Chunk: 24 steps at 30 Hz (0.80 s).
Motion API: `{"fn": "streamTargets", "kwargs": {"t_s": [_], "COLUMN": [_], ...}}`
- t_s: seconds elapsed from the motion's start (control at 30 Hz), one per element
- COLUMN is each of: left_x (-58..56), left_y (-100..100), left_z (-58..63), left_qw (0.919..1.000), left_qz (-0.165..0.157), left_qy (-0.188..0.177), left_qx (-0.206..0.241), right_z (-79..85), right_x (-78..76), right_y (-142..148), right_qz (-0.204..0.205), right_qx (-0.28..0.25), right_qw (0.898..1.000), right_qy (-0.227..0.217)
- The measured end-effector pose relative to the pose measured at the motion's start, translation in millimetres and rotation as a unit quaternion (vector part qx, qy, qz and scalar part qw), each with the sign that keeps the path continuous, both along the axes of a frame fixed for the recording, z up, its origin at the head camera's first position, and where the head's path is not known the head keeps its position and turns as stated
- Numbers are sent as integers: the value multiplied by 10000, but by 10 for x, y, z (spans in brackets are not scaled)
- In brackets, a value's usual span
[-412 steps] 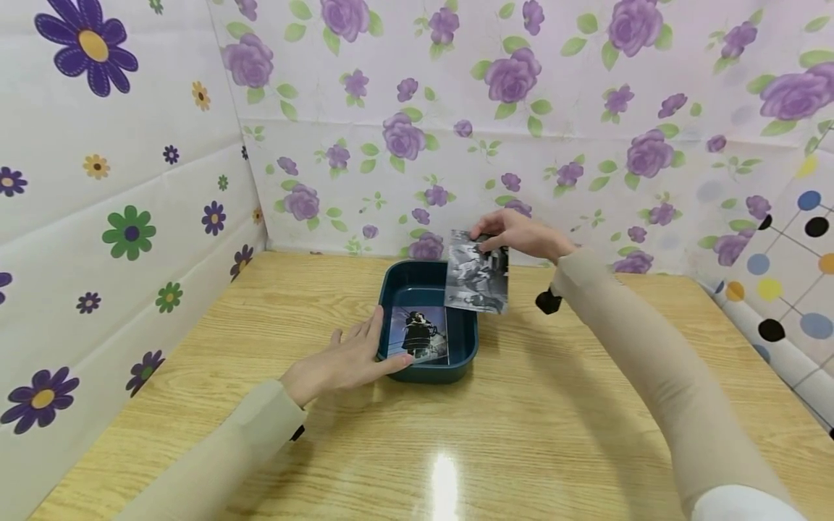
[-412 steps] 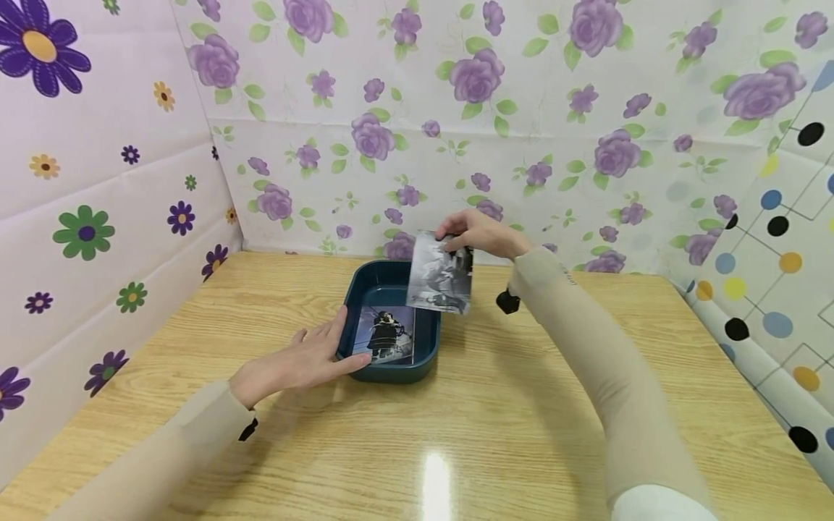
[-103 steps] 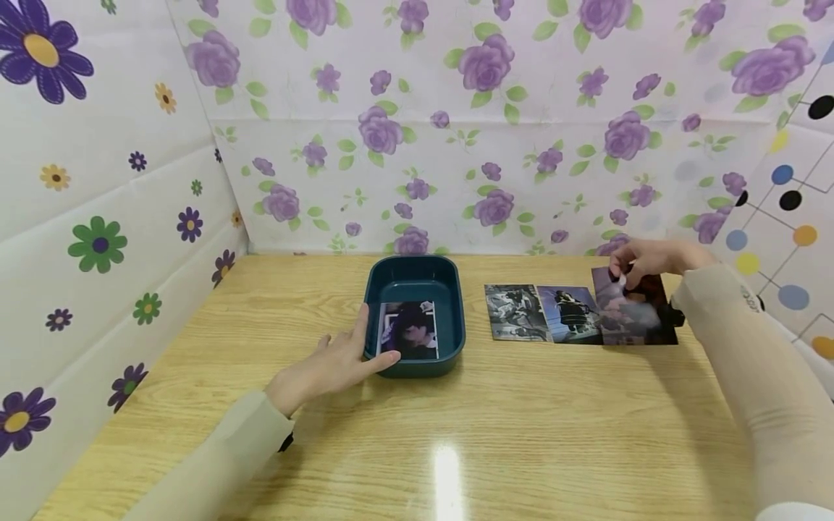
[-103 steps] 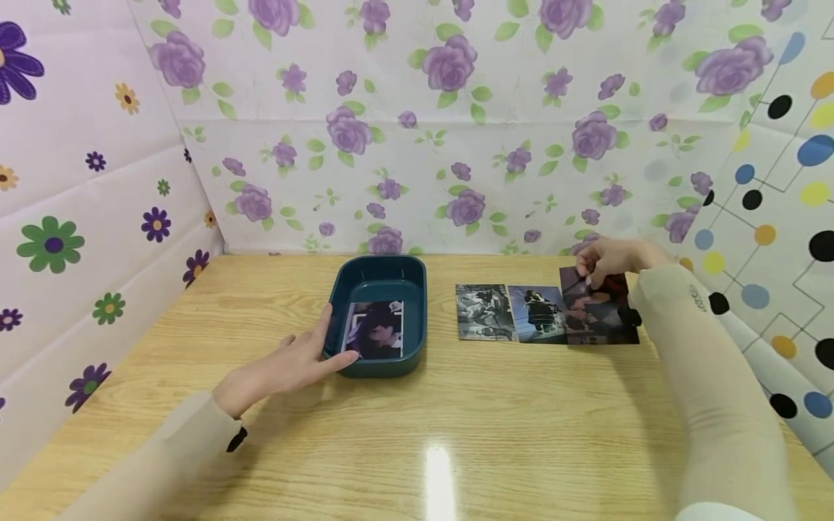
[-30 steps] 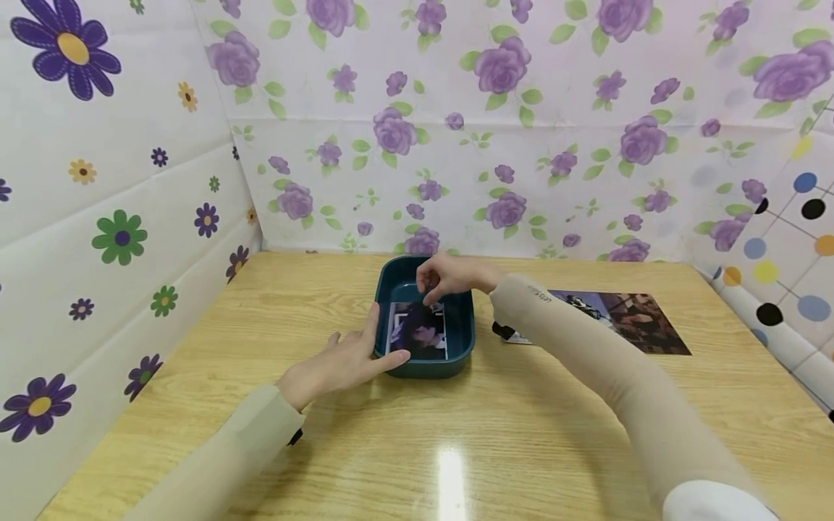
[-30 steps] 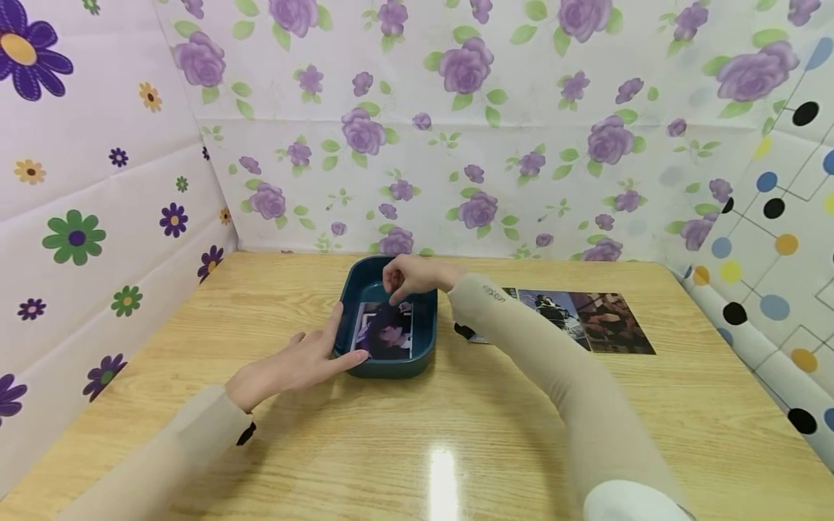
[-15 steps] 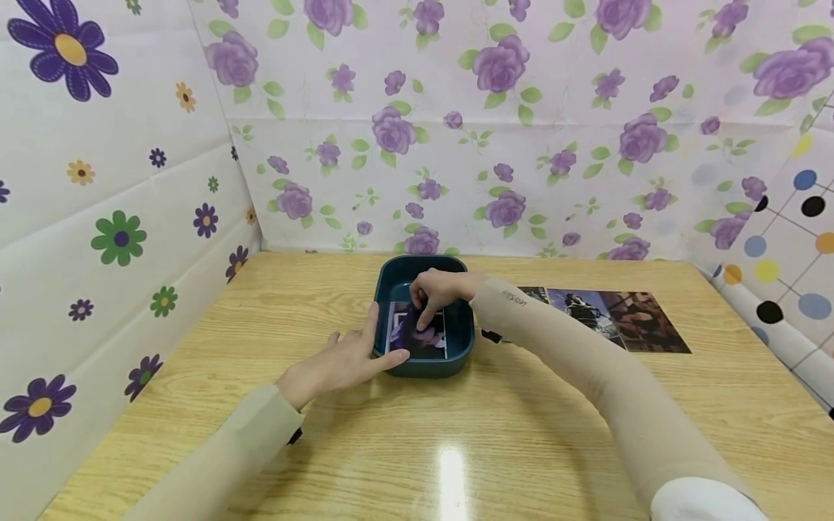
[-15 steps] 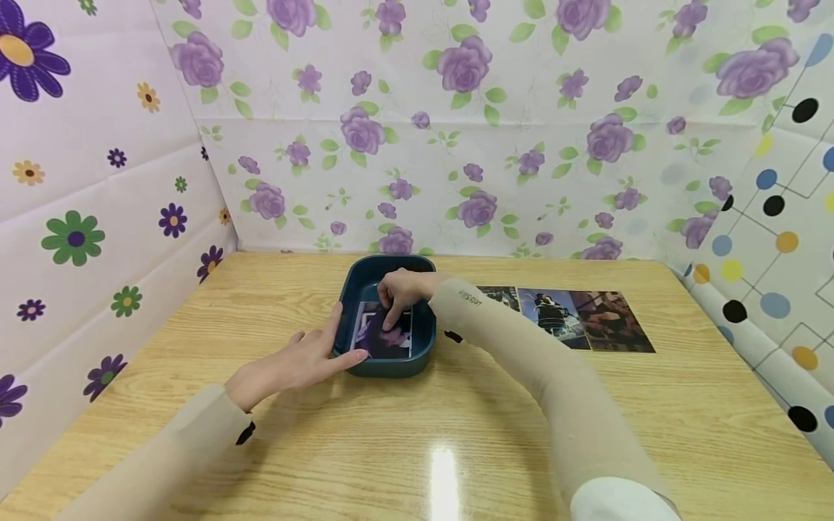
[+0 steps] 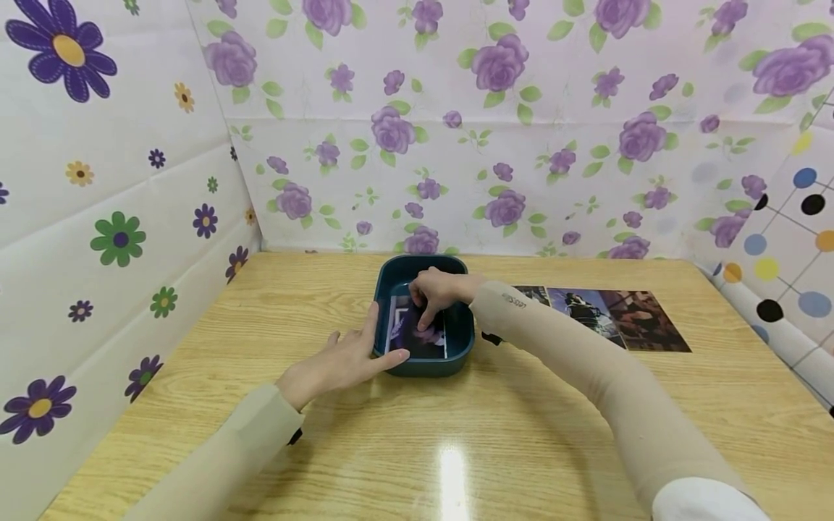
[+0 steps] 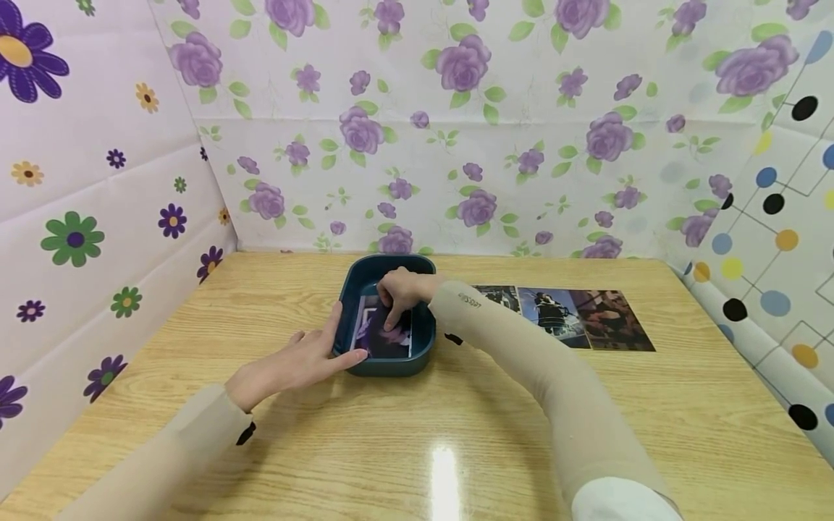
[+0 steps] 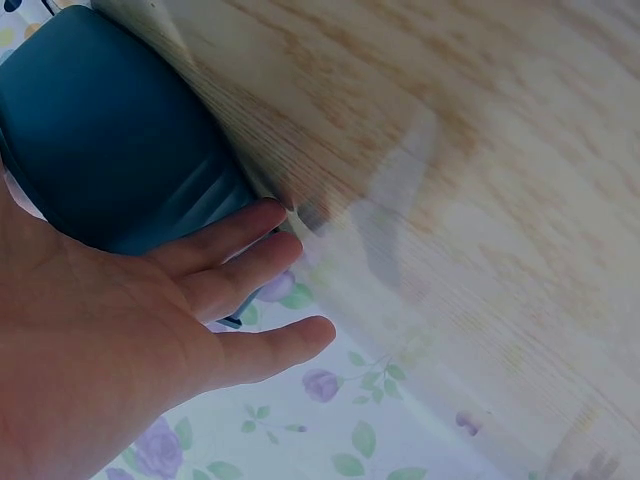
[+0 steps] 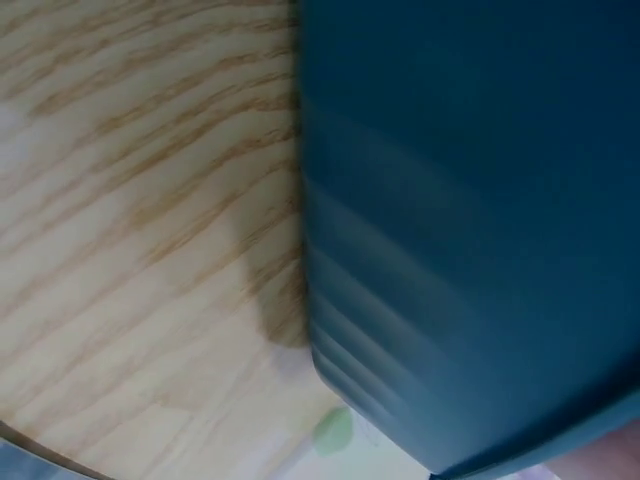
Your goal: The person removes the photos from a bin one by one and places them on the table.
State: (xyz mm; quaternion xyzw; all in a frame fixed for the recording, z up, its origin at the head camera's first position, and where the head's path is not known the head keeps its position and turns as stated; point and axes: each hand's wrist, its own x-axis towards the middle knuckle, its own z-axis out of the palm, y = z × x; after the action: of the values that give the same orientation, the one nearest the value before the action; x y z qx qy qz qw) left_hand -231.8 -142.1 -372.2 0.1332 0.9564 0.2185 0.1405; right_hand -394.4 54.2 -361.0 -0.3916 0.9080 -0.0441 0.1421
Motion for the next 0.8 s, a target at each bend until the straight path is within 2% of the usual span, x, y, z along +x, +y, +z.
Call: {"fn": "streamTargets", "kwargs": {"t_s": [0.1,0.17,0.27,0.33,0.47,0.57,0.7,0.8], "left_x": [3,4,6,5,4,2,-2,-4], "left_y": [-2,-2,-1,-1,9,14,17,23], "left_z": [-3,-4,-6,-9,-15,-14,-18,-21], "left_qw": [10000,10000,10000,10000,10000,9999,9997,9997], "left_qz": [-6,-20,-48,-61,-23,14,25,25], "left_qy": [7,16,32,42,72,121,182,194], "left_qx": [-1,0,-8,-18,-54,-93,-160,-175], "right_z": [36,66,157,249,497,686,864,931], "right_x": [26,35,37,29,40,76,153,213], "right_y": [3,19,62,116,294,487,831,1171], "right_qz": [-28,-28,-47,-28,-266,-539,-753,-928], "right_qx": [-107,-370,-1106,-1653,-2374,-2714,-2959,-2903], "right_qw": [9994,9979,9920,9840,9696,9609,9518,9518], "right_qy": [343,532,609,672,531,110,-294,-353]}}
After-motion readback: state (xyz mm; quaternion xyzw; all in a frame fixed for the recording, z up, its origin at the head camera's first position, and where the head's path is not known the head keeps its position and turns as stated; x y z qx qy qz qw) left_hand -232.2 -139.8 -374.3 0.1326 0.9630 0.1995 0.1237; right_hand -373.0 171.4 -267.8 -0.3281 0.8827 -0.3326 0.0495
